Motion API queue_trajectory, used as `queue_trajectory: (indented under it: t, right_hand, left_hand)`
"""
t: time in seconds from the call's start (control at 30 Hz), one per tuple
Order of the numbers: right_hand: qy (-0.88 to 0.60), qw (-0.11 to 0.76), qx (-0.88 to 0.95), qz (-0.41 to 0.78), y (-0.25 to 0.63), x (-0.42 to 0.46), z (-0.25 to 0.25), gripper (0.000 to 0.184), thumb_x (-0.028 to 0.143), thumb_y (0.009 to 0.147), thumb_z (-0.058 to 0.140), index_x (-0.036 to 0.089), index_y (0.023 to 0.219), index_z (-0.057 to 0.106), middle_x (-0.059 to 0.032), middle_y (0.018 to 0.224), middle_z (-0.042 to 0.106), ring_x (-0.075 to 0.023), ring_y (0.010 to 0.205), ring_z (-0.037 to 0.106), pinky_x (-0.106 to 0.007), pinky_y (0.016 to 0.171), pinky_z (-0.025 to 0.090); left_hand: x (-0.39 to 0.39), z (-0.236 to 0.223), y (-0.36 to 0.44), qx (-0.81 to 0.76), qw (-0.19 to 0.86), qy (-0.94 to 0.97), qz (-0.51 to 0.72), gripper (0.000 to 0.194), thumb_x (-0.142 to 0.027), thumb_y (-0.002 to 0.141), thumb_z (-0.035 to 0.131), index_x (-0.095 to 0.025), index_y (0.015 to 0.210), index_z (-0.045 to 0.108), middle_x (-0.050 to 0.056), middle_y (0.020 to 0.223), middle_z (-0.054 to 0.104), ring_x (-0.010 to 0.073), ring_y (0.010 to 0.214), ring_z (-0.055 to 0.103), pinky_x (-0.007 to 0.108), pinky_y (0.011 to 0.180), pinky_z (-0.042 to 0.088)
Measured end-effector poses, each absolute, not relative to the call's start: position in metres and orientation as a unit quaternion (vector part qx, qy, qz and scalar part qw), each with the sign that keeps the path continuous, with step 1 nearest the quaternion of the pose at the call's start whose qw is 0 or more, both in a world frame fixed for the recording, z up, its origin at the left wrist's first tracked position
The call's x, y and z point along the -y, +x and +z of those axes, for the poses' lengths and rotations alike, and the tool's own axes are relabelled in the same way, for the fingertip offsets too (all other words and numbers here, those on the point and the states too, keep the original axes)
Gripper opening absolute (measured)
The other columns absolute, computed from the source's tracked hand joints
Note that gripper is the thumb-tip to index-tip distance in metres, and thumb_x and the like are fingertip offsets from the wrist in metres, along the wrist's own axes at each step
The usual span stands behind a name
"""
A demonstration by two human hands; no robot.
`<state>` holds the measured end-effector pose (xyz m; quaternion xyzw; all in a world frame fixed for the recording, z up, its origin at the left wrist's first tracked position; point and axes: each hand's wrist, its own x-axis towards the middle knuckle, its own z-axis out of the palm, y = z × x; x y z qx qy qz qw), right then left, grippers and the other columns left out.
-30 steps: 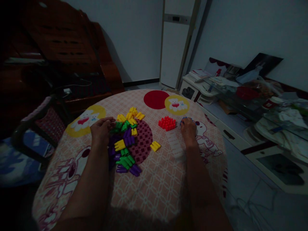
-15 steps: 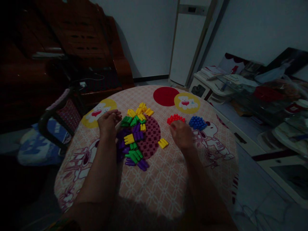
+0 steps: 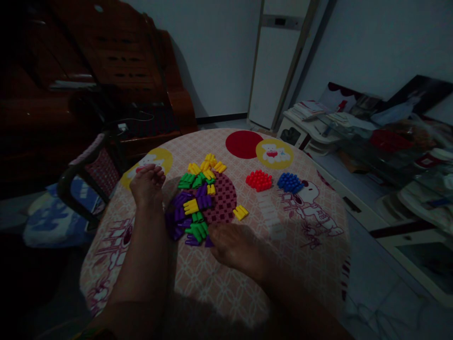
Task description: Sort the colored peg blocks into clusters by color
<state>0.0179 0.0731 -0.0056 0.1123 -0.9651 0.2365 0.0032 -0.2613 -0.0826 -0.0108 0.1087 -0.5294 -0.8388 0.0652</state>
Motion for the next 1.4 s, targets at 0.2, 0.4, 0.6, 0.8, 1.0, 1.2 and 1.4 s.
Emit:
queue_trajectory:
  t: [0.2, 0.4, 0.6, 0.8, 1.0, 1.2, 1.4]
  right_hand:
    - [0.006, -0.012, 0.952, 0.307, 0.008, -0.1, 0.012, 0.002, 0.021, 0.089, 0.068, 0.019, 0.089, 0.069, -0.0021, 0.087, 0.071, -0.0166, 0.081, 0.063, -0.027, 0.073, 0.042]
    - [-0.085, 0.173, 0.922, 0.337, 0.014, -0.153, 0.008, 0.011, 0.02, 0.087, 0.064, 0.018, 0.092, 0.073, -0.0061, 0.089, 0.073, -0.0177, 0.08, 0.065, -0.028, 0.075, 0.047]
    - [-0.252, 0.306, 0.884, 0.248, 0.022, -0.226, 0.01, 0.019, 0.02, 0.077, 0.059, 0.017, 0.087, 0.074, -0.0065, 0.081, 0.073, -0.0192, 0.071, 0.066, -0.03, 0.072, 0.051]
    - [-0.306, 0.278, 0.899, 0.146, 0.031, -0.264, -0.002, 0.021, 0.017, 0.072, 0.053, 0.018, 0.076, 0.074, -0.0087, 0.078, 0.075, -0.0217, 0.072, 0.068, -0.031, 0.073, 0.049]
    - [-0.356, 0.181, 0.912, 0.092, 0.025, -0.25, -0.016, 0.028, 0.029, 0.091, 0.052, 0.016, 0.094, 0.077, -0.0134, 0.088, 0.077, -0.0235, 0.081, 0.071, -0.031, 0.073, 0.046]
    - [-0.397, 0.114, 0.909, 0.058, 0.014, -0.242, -0.025, 0.029, 0.038, 0.093, 0.058, 0.015, 0.102, 0.074, -0.0148, 0.095, 0.076, -0.0246, 0.091, 0.07, -0.031, 0.077, 0.046]
    - [-0.368, 0.25, 0.869, 0.216, 0.019, -0.25, -0.034, 0.017, 0.034, 0.076, 0.068, 0.018, 0.083, 0.07, -0.0056, 0.074, 0.073, -0.0204, 0.069, 0.067, -0.03, 0.069, 0.049]
  left_hand:
    - [0.079, -0.011, -0.259, 0.524, 0.05, 0.097, -0.845, 0.02, -0.012, 0.063, 0.06, -0.018, 0.082, 0.061, -0.001, 0.072, 0.064, 0.0068, 0.058, 0.06, 0.016, 0.056, 0.049]
    - [0.077, -0.014, -0.259, 0.535, 0.054, 0.09, -0.839, 0.019, -0.013, 0.063, 0.059, -0.018, 0.082, 0.06, 0.0, 0.072, 0.064, 0.0067, 0.059, 0.059, 0.015, 0.055, 0.048]
    - [0.075, -0.014, -0.26, 0.531, 0.051, 0.109, -0.839, 0.019, -0.012, 0.063, 0.057, -0.017, 0.081, 0.061, 0.001, 0.074, 0.065, 0.0072, 0.059, 0.058, 0.016, 0.056, 0.049]
    - [0.076, -0.013, -0.26, 0.541, 0.05, 0.119, -0.831, 0.018, -0.012, 0.065, 0.061, -0.019, 0.082, 0.062, 0.002, 0.076, 0.066, 0.0088, 0.062, 0.059, 0.016, 0.052, 0.05]
    - [0.073, -0.011, -0.257, 0.526, 0.042, 0.118, -0.841, 0.017, -0.009, 0.064, 0.059, -0.017, 0.079, 0.062, 0.001, 0.073, 0.064, 0.0075, 0.059, 0.058, 0.015, 0.053, 0.048]
    - [0.073, -0.008, -0.255, 0.525, 0.037, 0.118, -0.842, 0.018, -0.008, 0.066, 0.057, -0.015, 0.082, 0.062, 0.001, 0.071, 0.064, 0.0073, 0.057, 0.058, 0.015, 0.053, 0.047]
    - [0.073, -0.007, -0.254, 0.525, 0.032, 0.113, -0.843, 0.019, -0.006, 0.066, 0.058, -0.016, 0.083, 0.062, 0.0, 0.069, 0.064, 0.007, 0.056, 0.058, 0.014, 0.053, 0.048]
